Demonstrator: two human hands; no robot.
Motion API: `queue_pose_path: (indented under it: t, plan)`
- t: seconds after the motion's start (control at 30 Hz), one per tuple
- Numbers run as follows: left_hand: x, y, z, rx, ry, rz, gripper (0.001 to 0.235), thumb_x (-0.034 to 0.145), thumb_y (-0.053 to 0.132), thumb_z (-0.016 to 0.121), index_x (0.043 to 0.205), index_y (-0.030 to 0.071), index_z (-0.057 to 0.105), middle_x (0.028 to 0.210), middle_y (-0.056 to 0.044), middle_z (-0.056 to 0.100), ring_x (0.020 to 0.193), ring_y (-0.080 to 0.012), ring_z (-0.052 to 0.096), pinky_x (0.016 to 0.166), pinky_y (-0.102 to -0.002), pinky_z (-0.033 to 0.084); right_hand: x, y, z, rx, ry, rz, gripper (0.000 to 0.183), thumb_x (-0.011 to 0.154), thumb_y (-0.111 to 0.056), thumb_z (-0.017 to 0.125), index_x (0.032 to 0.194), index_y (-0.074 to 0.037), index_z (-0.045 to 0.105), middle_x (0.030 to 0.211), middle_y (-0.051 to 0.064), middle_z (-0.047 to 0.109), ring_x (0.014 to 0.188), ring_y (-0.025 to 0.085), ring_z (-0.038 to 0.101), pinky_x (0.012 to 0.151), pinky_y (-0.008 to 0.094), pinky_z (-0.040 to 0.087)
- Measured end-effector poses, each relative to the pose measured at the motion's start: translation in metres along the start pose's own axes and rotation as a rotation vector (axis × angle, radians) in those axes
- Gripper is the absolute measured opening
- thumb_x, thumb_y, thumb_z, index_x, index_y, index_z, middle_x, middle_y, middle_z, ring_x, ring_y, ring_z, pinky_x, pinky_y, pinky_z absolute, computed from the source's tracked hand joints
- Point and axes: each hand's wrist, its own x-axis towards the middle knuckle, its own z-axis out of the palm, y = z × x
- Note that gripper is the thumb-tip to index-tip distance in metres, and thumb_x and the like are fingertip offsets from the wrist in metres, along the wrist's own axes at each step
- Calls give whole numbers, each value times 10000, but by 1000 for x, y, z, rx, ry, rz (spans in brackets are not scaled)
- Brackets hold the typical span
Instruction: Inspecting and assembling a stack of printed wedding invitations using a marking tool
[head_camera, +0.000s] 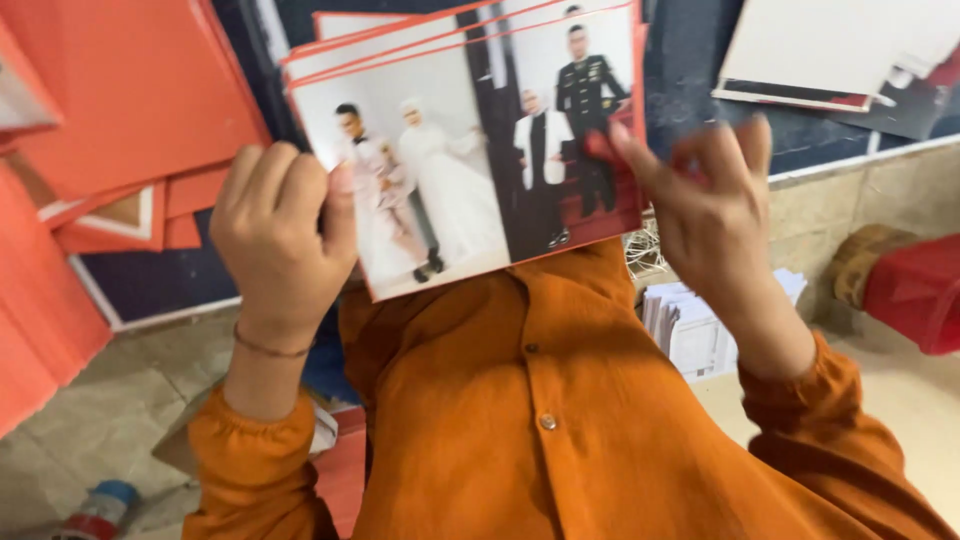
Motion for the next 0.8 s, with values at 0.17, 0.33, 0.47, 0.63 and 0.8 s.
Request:
queue_pose_path:
  t: [0.17,0.33,0.47,0.63,0.8]
  plan:
    - [-4,-1,-1,-201,-65,-116,324,1118,-69,750,889,-8,529,836,-101,443,788,-274,383,703,-414,359,73,15,9,79,83,-81,366,1037,140,750,1366,21,857,1177,222,638,942,402,529,875,507,445]
    - [0,6,1,-511,-12,-408,393,1073,-18,762,802,2,479,751,-60,427,660,-199,345,614,-354,317,58,-12,8,35,17,-96,439,1115,104,681,1499,-47,833,1066,136,484,956,295,429,868,415,435]
    - [1,7,2,-699,1,-582,441,1050,126,797,731,27,508,671,-4,452,588,-115,329,534,-277,304,18,-56,5,40,-84,-87,429,1033,58,732,1370,-170,868,996,60,493,902,247,384,838,340,420]
    - [-10,19,5,-635,115,-549,354,1072,158,707,801,-45,604,715,-78,595,597,-183,445,578,-325,405,57,-96,27,27,-95,-247,441,1019,-1,752,1379,-235,855,978,30,480,867,229,402,826,332,396]
    - [-37,34,-3,-767,142,-643,441,1181,259,435,893,-13,630,886,-91,626,762,-194,576,745,-320,504,138,-123,64,-31,32,-395,451,1042,-88,751,1475,-207,796,1034,45,397,926,258,406,861,337,439]
